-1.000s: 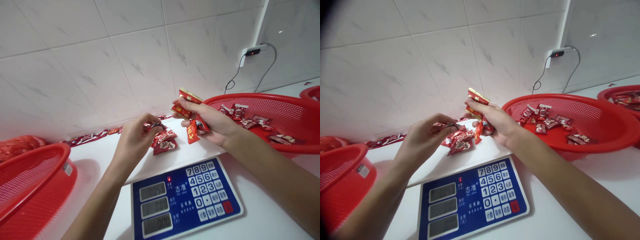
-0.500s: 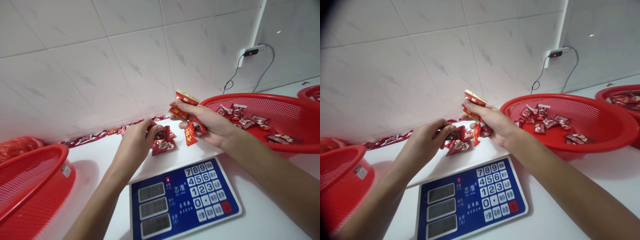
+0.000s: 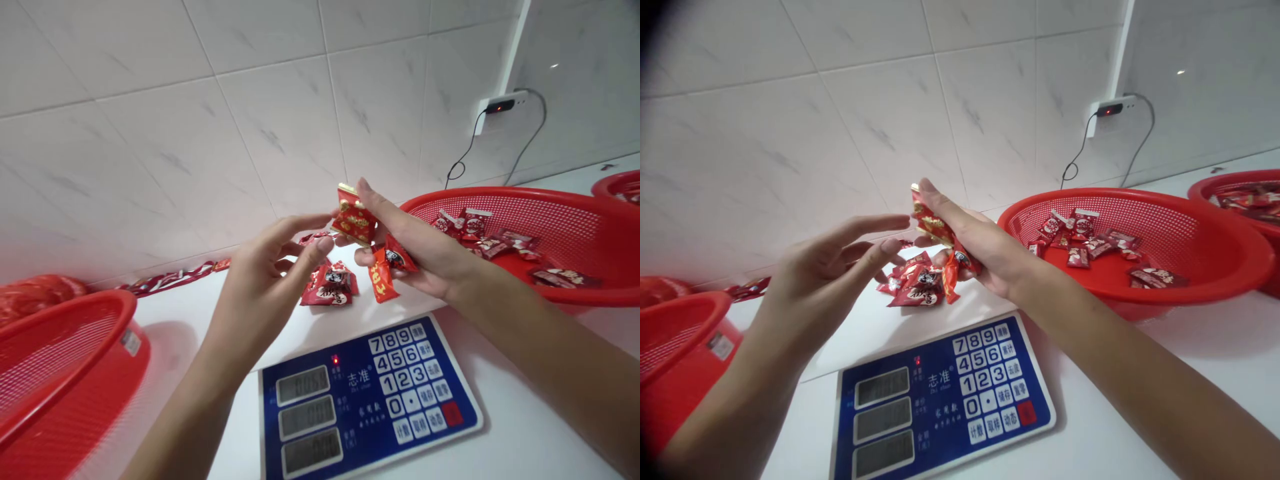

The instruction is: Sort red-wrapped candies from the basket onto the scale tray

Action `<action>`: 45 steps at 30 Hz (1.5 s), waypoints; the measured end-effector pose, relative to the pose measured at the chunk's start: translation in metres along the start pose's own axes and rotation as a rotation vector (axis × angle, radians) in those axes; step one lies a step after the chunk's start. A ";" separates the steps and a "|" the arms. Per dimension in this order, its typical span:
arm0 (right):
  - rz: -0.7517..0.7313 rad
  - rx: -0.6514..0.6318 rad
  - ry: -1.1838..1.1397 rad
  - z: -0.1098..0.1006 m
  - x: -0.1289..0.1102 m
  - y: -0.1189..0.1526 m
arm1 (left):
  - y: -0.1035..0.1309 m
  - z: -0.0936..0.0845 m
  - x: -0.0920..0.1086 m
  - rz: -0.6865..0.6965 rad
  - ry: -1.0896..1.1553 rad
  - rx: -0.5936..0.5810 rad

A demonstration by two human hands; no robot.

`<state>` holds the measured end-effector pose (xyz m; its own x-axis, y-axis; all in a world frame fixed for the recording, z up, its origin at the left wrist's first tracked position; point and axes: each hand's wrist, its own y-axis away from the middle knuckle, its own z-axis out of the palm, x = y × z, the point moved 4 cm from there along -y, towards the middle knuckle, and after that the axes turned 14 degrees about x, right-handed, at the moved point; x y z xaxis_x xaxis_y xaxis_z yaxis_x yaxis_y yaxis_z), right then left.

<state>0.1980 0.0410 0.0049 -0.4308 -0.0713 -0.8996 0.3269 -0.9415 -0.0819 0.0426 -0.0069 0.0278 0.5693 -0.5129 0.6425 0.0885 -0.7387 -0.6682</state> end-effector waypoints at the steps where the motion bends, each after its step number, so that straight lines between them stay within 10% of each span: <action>1: -0.019 -0.039 0.007 0.002 -0.001 0.002 | 0.001 0.001 0.003 0.002 0.045 -0.012; 28: -0.018 -0.050 0.190 0.007 0.000 0.006 | 0.001 0.002 0.003 0.072 0.025 -0.062; 34: -0.077 0.140 0.222 -0.007 -0.003 -0.004 | -0.005 0.003 -0.020 0.043 -0.221 -0.036; 39: -0.092 0.258 0.251 -0.020 -0.006 -0.011 | -0.010 0.002 -0.044 0.157 -0.746 -0.283; 45: -0.059 0.211 0.249 -0.017 -0.003 -0.010 | -0.013 -0.009 -0.058 0.157 -0.714 -0.419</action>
<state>0.2098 0.0563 0.0011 -0.2164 0.0435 -0.9753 0.1149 -0.9909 -0.0697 0.0009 0.0284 0.0030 0.9423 -0.3278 0.0680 -0.2654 -0.8553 -0.4451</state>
